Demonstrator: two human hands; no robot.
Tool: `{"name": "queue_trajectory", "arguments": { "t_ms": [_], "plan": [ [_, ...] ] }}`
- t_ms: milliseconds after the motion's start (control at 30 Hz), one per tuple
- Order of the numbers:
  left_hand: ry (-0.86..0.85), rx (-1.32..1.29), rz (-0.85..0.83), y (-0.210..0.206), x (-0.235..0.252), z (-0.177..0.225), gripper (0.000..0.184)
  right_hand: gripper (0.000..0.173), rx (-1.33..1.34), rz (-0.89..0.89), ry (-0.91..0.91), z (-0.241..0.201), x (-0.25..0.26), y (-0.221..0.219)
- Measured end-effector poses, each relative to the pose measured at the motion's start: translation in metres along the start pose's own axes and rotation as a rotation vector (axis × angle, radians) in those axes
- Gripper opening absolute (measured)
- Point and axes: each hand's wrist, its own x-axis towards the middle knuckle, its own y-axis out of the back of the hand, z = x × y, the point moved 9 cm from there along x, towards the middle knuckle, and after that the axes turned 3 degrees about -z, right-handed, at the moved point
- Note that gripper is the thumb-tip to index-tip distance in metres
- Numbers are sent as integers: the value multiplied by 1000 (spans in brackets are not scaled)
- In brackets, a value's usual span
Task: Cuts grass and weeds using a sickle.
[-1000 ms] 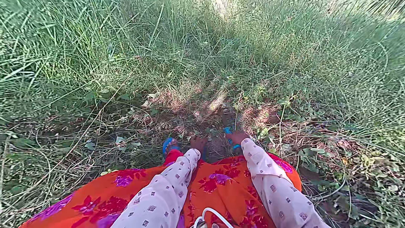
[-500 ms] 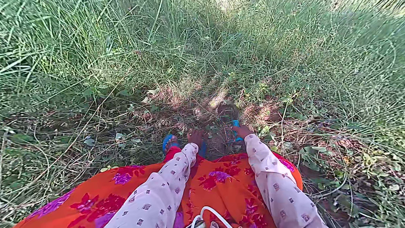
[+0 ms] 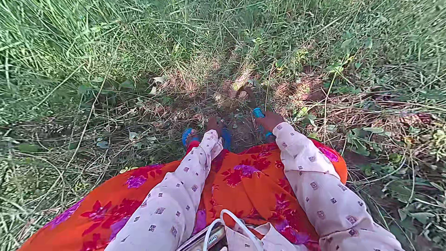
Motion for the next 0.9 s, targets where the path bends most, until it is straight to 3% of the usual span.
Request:
{"name": "queue_trajectory", "arguments": {
  "t_ms": [133, 267, 500, 733, 900],
  "plan": [
    [26, 13, -23, 1, -2, 3, 58, 53, 5, 50, -31, -3, 13, 6],
    [53, -87, -26, 0, -3, 2, 58, 55, -87, -27, -26, -1, 16, -4],
    [87, -246, -113, -16, -23, 22, 65, 54, -82, -94, 8, 4, -10, 9],
    [-123, -299, -22, -5, 3, 64, 86, 50, -99, -102, 20, 4, -9, 11],
    [-160, -360, 53, 18, 24, 94, 119, 49, -158, -134, 56, 7, 0, 6]
  ]
}}
